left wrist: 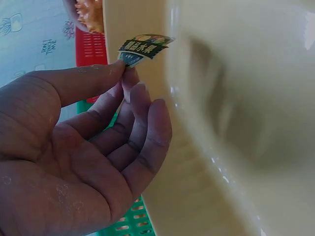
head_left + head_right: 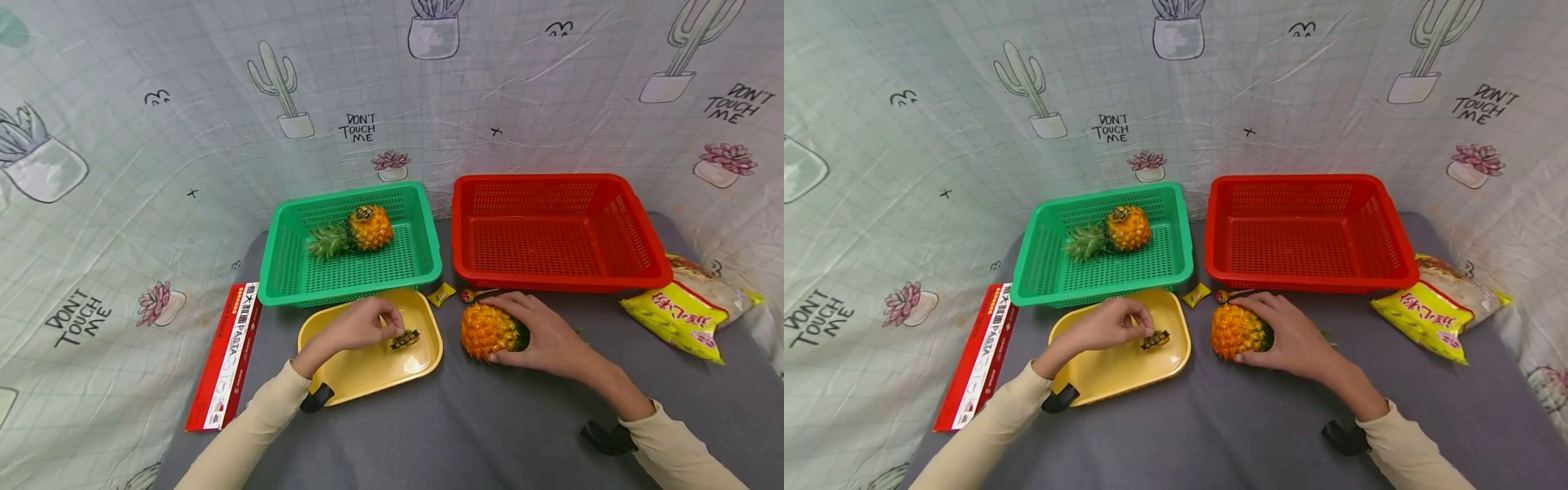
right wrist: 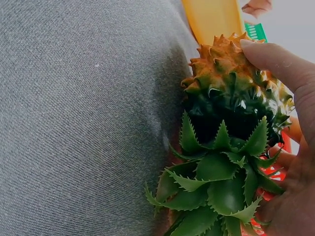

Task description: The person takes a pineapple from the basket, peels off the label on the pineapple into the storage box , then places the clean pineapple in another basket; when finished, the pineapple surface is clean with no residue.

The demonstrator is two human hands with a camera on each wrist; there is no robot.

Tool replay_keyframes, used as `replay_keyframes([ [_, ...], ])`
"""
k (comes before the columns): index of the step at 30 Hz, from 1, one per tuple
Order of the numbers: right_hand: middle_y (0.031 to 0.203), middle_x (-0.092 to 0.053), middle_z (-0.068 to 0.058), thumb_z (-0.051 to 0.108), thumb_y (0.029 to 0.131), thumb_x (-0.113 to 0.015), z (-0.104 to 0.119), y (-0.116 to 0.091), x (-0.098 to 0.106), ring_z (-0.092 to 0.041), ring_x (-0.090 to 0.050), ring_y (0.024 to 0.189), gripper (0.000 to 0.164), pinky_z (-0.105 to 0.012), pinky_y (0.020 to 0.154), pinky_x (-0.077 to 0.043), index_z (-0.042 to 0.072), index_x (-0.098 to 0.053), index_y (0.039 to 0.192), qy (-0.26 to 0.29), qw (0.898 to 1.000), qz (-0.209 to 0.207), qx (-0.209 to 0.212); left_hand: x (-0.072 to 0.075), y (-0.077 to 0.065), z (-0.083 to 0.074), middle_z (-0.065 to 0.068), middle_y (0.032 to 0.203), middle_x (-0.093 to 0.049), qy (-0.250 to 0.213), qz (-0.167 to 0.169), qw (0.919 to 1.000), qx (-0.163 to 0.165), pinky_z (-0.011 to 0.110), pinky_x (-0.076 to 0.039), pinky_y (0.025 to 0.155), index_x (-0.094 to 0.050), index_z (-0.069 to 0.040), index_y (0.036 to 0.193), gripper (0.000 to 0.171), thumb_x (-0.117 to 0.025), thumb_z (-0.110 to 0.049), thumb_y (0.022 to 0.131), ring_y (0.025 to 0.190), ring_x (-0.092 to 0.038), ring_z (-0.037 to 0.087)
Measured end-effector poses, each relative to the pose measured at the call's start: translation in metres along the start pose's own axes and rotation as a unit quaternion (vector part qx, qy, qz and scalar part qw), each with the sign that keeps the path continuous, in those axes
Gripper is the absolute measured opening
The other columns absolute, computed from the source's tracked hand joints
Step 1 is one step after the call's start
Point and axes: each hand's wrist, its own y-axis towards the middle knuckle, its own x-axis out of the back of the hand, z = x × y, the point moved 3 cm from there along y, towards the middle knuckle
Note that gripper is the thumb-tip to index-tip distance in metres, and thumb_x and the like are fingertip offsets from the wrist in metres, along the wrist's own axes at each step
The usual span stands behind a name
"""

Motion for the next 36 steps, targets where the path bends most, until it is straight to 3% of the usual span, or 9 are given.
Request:
replay_keyframes([
  [13, 0.142, -0.055, -0.001, 0.057, 0.078, -0.092, 0.002, 0.002, 0.002, -0.025, -0.054, 0.121, 0.086, -0.06, 0.094, -0.051, 0.029, -0.057, 0.151, 0.0, 1.0, -0.005, 0.002, -0.003, 0.007, 0.012, -0.002, 0.087, -0.073, 0.052, -0.003, 0.9982, 0.03, 0.032, -0.056, 0.075, -0.078, -0.007, 0.093, 0.004, -0.077, -0.005, 0.096, 0.078, -0.064, 0.01],
  [23, 0.142, -0.055, -0.001, 0.059, 0.077, -0.091, 0.004, 0.003, 0.001, -0.025, -0.053, 0.121, 0.087, -0.059, 0.096, -0.051, 0.03, -0.056, 0.152, -0.014, 1.0, 0.0, 0.007, -0.005, 0.004, 0.013, -0.003, 0.087, -0.072, 0.12, -0.012, 0.9906, 0.064, 0.032, -0.054, 0.071, -0.079, -0.008, 0.097, 0.006, -0.081, -0.014, 0.096, 0.071, -0.061, 0.008],
  [31, 0.142, -0.055, -0.002, 0.058, 0.08, -0.09, 0.004, 0.001, 0.002, -0.026, -0.055, 0.122, 0.088, -0.059, 0.097, -0.051, 0.027, -0.055, 0.154, -0.024, 0.999, 0.006, 0.023, -0.001, -0.001, 0.007, 0.0, 0.098, -0.074, 0.122, -0.014, 0.9913, 0.048, 0.036, -0.055, 0.078, -0.078, -0.005, 0.107, 0.015, -0.079, -0.018, 0.098, 0.088, -0.069, 0.017],
  [36, 0.144, -0.055, -0.005, 0.057, 0.083, -0.087, 0.007, 0.0, 0.005, -0.028, -0.057, 0.122, 0.089, -0.059, 0.097, -0.052, 0.025, -0.05, 0.158, -0.049, 0.998, 0.016, 0.046, 0.004, -0.009, -0.003, 0.008, 0.111, -0.075, 0.089, -0.024, 0.9956, 0.012, 0.034, -0.055, 0.077, -0.077, -0.003, 0.116, 0.022, -0.076, -0.019, 0.101, 0.088, -0.068, 0.016],
])
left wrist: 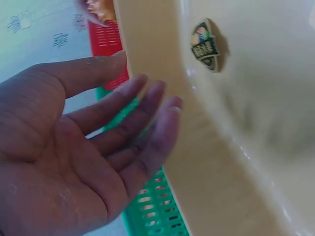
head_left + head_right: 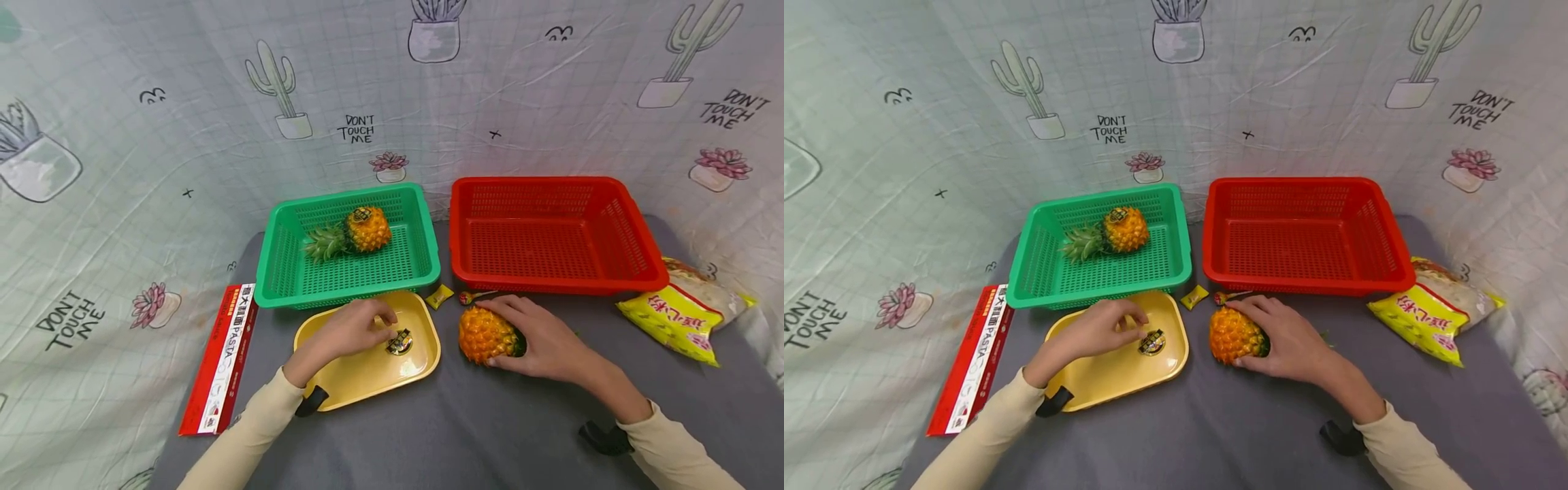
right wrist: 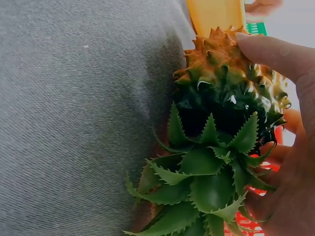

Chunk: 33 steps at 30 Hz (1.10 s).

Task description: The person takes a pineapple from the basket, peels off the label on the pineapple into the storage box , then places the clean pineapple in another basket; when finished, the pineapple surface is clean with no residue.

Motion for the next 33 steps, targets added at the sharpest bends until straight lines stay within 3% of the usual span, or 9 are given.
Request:
replay_keyframes([
  [6, 0.146, -0.056, -0.008, 0.057, 0.084, -0.085, 0.004, 0.003, 0.002, -0.03, -0.059, 0.121, 0.094, -0.06, 0.096, -0.052, 0.023, -0.045, 0.161, -0.037, 0.999, 0.024, 0.005, 0.015, -0.017, -0.007, 0.006, 0.112, -0.075, -0.033, -0.088, 0.9932, -0.069, 0.03, -0.056, 0.072, -0.077, -0.01, 0.117, 0.016, -0.076, -0.016, 0.101, 0.087, -0.069, 0.015],
  [11, 0.147, -0.056, -0.009, 0.062, 0.08, -0.087, 0.009, 0.006, 0.001, -0.03, -0.059, 0.123, 0.105, -0.06, 0.097, -0.05, 0.022, -0.039, 0.165, -0.066, 0.997, 0.035, 0.013, 0.038, -0.038, 0.001, 0.0, 0.114, -0.072, -0.069, -0.197, 0.9763, -0.055, 0.035, -0.058, 0.072, -0.076, -0.017, 0.118, 0.018, -0.077, -0.018, 0.101, 0.093, -0.068, 0.013],
  [15, 0.147, -0.056, -0.008, 0.066, 0.073, -0.09, 0.01, 0.008, 0.0, -0.03, -0.058, 0.126, 0.114, -0.062, 0.098, -0.047, 0.024, -0.038, 0.165, -0.081, 0.996, 0.035, 0.009, 0.059, -0.052, 0.016, 0.0, 0.119, -0.071, -0.087, -0.29, 0.9524, -0.035, 0.043, -0.06, 0.08, -0.075, -0.014, 0.124, 0.024, -0.078, -0.017, 0.1, 0.099, -0.069, 0.019],
  [21, 0.149, -0.054, -0.007, 0.071, 0.069, -0.09, 0.009, 0.008, -0.003, -0.028, -0.06, 0.123, 0.117, -0.059, 0.101, -0.048, 0.025, -0.039, 0.165, -0.094, 0.995, 0.039, 0.013, 0.078, -0.072, 0.051, 0.004, 0.128, -0.068, -0.119, -0.4, 0.9088, -0.002, 0.032, -0.054, 0.094, -0.072, -0.009, 0.131, 0.032, -0.077, -0.012, 0.1, 0.109, -0.067, 0.026],
  [23, 0.149, -0.053, -0.006, 0.072, 0.069, -0.089, 0.01, 0.008, -0.003, -0.027, -0.06, 0.122, 0.116, -0.057, 0.101, -0.048, 0.024, -0.041, 0.164, -0.095, 0.995, 0.037, 0.021, 0.081, -0.077, 0.062, 0.005, 0.13, -0.067, -0.112, -0.427, 0.897, 0.018, 0.037, -0.052, 0.098, -0.071, -0.009, 0.134, 0.035, -0.078, -0.014, 0.099, 0.113, -0.064, 0.027],
  [27, 0.147, -0.054, -0.005, 0.071, 0.069, -0.09, 0.013, 0.011, -0.005, -0.027, -0.061, 0.119, 0.115, -0.056, 0.098, -0.051, 0.024, -0.043, 0.163, -0.093, 0.995, 0.029, 0.035, 0.084, -0.084, 0.084, 0.011, 0.14, -0.06, -0.094, -0.457, 0.8822, 0.064, 0.054, -0.043, 0.106, -0.066, -0.009, 0.141, 0.047, -0.079, -0.021, 0.097, 0.125, -0.055, 0.034],
  [33, 0.143, -0.056, -0.003, 0.065, 0.07, -0.092, 0.013, 0.013, -0.007, -0.028, -0.063, 0.113, 0.109, -0.055, 0.089, -0.056, 0.027, -0.046, 0.161, -0.09, 0.995, 0.021, 0.038, 0.079, -0.092, 0.116, 0.015, 0.161, -0.039, -0.165, -0.436, 0.8703, 0.16, 0.062, -0.028, 0.117, -0.045, -0.01, 0.159, 0.072, -0.078, -0.031, 0.098, 0.143, -0.036, 0.041],
])
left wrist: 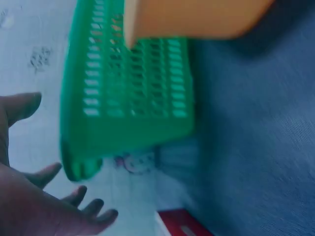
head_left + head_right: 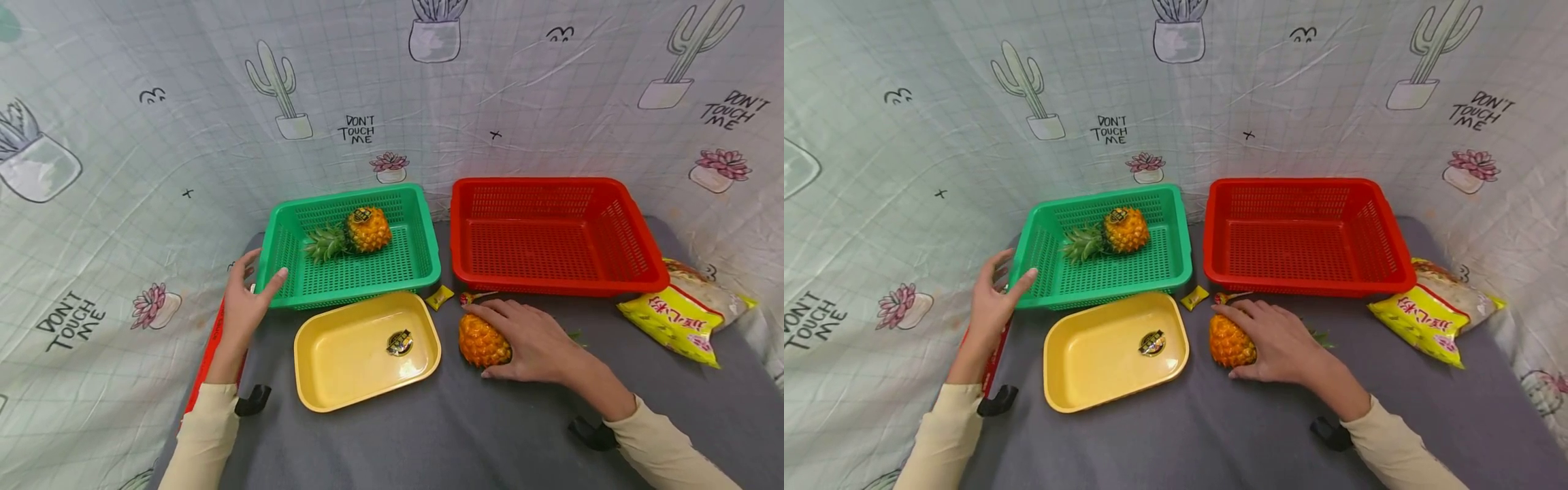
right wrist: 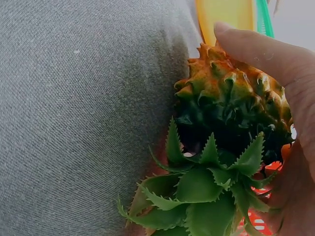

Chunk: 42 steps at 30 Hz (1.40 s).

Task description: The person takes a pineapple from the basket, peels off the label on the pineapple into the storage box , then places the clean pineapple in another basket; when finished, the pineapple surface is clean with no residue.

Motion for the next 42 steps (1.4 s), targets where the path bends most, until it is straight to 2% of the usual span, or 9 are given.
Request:
replay_keyframes([
  [7, 0.142, -0.057, -0.002, 0.062, 0.07, -0.093, 0.0, 0.0, -0.002, -0.025, -0.063, 0.112, 0.107, -0.05, 0.078, -0.058, 0.027, -0.046, 0.16, 0.002, 1.0, -0.005, -0.004, 0.003, 0.0, 0.02, 0.016, 0.166, -0.033, -0.023, 0.049, 0.9967, 0.059, 0.061, -0.034, 0.115, -0.035, -0.013, 0.165, 0.08, -0.077, -0.03, 0.099, 0.149, -0.034, 0.041],
  [10, 0.142, -0.056, -0.003, 0.061, 0.07, -0.094, -0.001, 0.0, -0.003, -0.025, -0.063, 0.112, 0.108, -0.048, 0.073, -0.058, 0.027, -0.046, 0.16, 0.005, 1.0, -0.004, -0.009, 0.002, -0.001, 0.025, 0.012, 0.165, -0.035, -0.036, 0.061, 0.9946, 0.075, 0.049, -0.044, 0.109, -0.034, -0.015, 0.167, 0.079, -0.075, -0.031, 0.101, 0.144, -0.042, 0.037],
  [13, 0.143, -0.056, -0.002, 0.062, 0.07, -0.094, -0.001, -0.001, -0.003, -0.025, -0.063, 0.111, 0.109, -0.047, 0.071, -0.058, 0.028, -0.045, 0.161, 0.005, 1.0, -0.001, -0.015, -0.001, -0.002, 0.031, 0.01, 0.165, -0.036, -0.052, 0.07, 0.9932, 0.078, 0.039, -0.045, 0.103, -0.032, -0.018, 0.168, 0.08, -0.074, -0.031, 0.101, 0.14, -0.046, 0.033],
  [15, 0.144, -0.056, -0.002, 0.062, 0.07, -0.093, -0.002, -0.002, -0.003, -0.025, -0.063, 0.111, 0.109, -0.047, 0.069, -0.058, 0.029, -0.045, 0.161, 0.006, 1.0, 0.001, -0.016, -0.002, -0.003, 0.035, 0.008, 0.168, -0.032, -0.059, 0.076, 0.9922, 0.078, 0.041, -0.042, 0.108, -0.03, -0.021, 0.168, 0.081, -0.074, -0.03, 0.101, 0.144, -0.041, 0.031],
  [18, 0.143, -0.056, -0.002, 0.063, 0.071, -0.092, -0.002, -0.002, -0.003, -0.024, -0.063, 0.111, 0.107, -0.045, 0.069, -0.057, 0.03, -0.044, 0.161, 0.007, 1.0, 0.004, -0.019, -0.003, -0.005, 0.041, 0.005, 0.173, -0.022, -0.076, 0.085, 0.9896, 0.088, 0.053, -0.032, 0.117, -0.026, -0.027, 0.169, 0.084, -0.075, -0.031, 0.101, 0.153, -0.027, 0.028],
  [23, 0.141, -0.057, -0.002, 0.062, 0.071, -0.092, -0.001, 0.0, -0.002, -0.023, -0.062, 0.109, 0.105, -0.044, 0.071, -0.058, 0.029, -0.046, 0.159, 0.007, 1.0, 0.001, -0.018, -0.006, -0.008, 0.052, 0.002, 0.172, -0.02, -0.109, 0.08, 0.9837, 0.119, 0.055, -0.027, 0.119, -0.024, -0.038, 0.169, 0.085, -0.074, -0.035, 0.101, 0.151, -0.026, 0.027],
  [27, 0.14, -0.058, -0.002, 0.06, 0.07, -0.094, 0.0, 0.001, -0.001, -0.022, -0.063, 0.107, 0.104, -0.044, 0.071, -0.058, 0.027, -0.049, 0.158, 0.009, 1.0, 0.0, -0.017, -0.011, -0.009, 0.06, -0.001, 0.17, -0.02, -0.121, 0.067, 0.9827, 0.123, 0.052, -0.028, 0.117, -0.025, -0.044, 0.167, 0.083, -0.074, -0.038, 0.1, 0.149, -0.026, 0.027],
  [37, 0.14, -0.058, 0.0, 0.061, 0.071, -0.092, 0.002, 0.001, 0.023, -0.019, -0.06, 0.108, 0.102, -0.042, 0.074, -0.058, 0.029, -0.049, 0.157, 0.007, 0.999, -0.008, -0.037, -0.013, -0.007, 0.07, 0.001, 0.171, -0.018, -0.131, 0.049, 0.981, 0.134, 0.044, -0.029, 0.118, -0.026, -0.039, 0.168, 0.08, -0.071, -0.032, 0.103, 0.149, -0.025, 0.026],
  [42, 0.139, -0.058, 0.0, 0.058, 0.07, -0.094, 0.008, -0.001, 0.04, -0.02, -0.06, 0.108, 0.101, -0.043, 0.076, -0.059, 0.027, -0.051, 0.155, -0.005, 0.999, -0.008, -0.042, -0.016, -0.008, 0.072, 0.002, 0.169, -0.023, -0.126, 0.042, 0.9842, 0.118, 0.043, -0.03, 0.117, -0.027, -0.037, 0.168, 0.078, -0.071, -0.03, 0.103, 0.147, -0.029, 0.025],
])
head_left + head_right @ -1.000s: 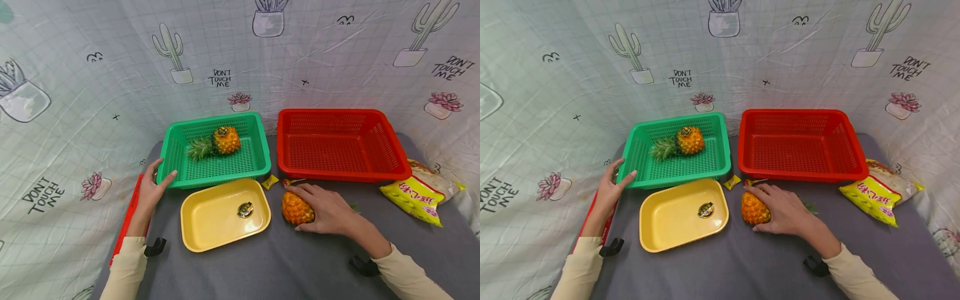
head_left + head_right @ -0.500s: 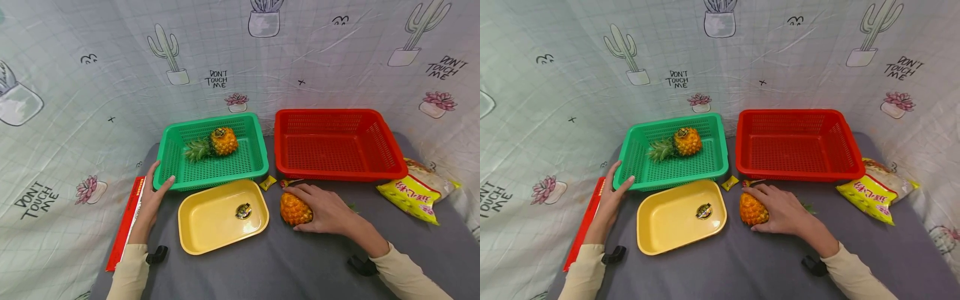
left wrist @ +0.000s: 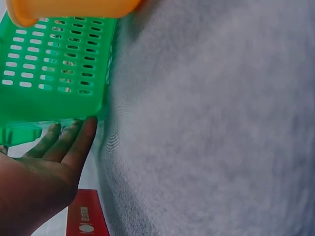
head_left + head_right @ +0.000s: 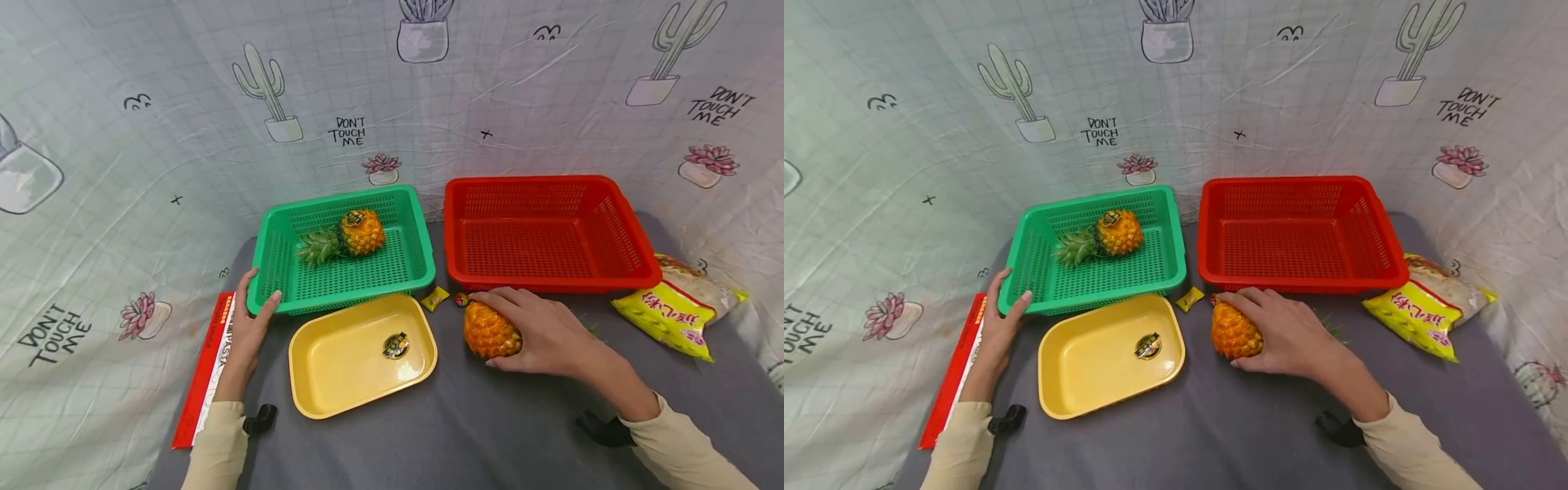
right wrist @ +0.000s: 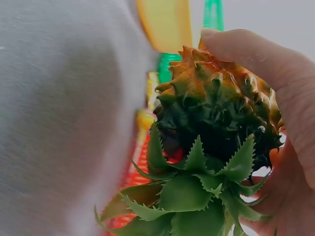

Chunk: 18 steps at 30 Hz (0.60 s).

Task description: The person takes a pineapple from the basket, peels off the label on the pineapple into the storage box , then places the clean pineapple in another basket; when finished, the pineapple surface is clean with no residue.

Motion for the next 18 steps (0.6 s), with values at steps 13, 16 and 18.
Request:
replay_keyframes([
  [13, 0.135, -0.061, -0.004, 0.054, 0.068, -0.096, 0.007, 0.01, 0.054, -0.023, -0.062, 0.105, 0.1, -0.043, 0.067, -0.059, 0.025, -0.053, 0.153, -0.04, 0.998, -0.046, 0.006, -0.002, -0.002, 0.003, 0.007, 0.161, -0.031, -0.051, 0.022, 0.998, -0.028, 0.035, -0.051, 0.1, -0.027, -0.039, 0.166, 0.073, -0.067, -0.029, 0.106, 0.135, -0.043, 0.027],
  [16, 0.133, -0.062, -0.006, 0.052, 0.068, -0.096, 0.005, 0.015, 0.064, -0.025, -0.063, 0.104, 0.098, -0.044, 0.066, -0.059, 0.024, -0.054, 0.152, -0.044, 0.998, -0.051, 0.003, -0.003, -0.002, 0.004, 0.01, 0.159, -0.031, -0.068, 0.026, 0.997, -0.026, 0.032, -0.056, 0.091, -0.027, -0.039, 0.166, 0.073, -0.067, -0.029, 0.107, 0.131, -0.046, 0.029],
  [18, 0.132, -0.063, -0.007, 0.051, 0.068, -0.096, 0.002, 0.02, 0.069, -0.026, -0.063, 0.104, 0.097, -0.046, 0.066, -0.06, 0.023, -0.054, 0.151, -0.045, 0.998, -0.051, 0.003, -0.003, -0.003, 0.005, 0.009, 0.16, -0.029, -0.059, 0.023, 0.9977, -0.025, 0.028, -0.055, 0.091, -0.027, -0.04, 0.166, 0.073, -0.067, -0.03, 0.106, 0.132, -0.044, 0.028],
])
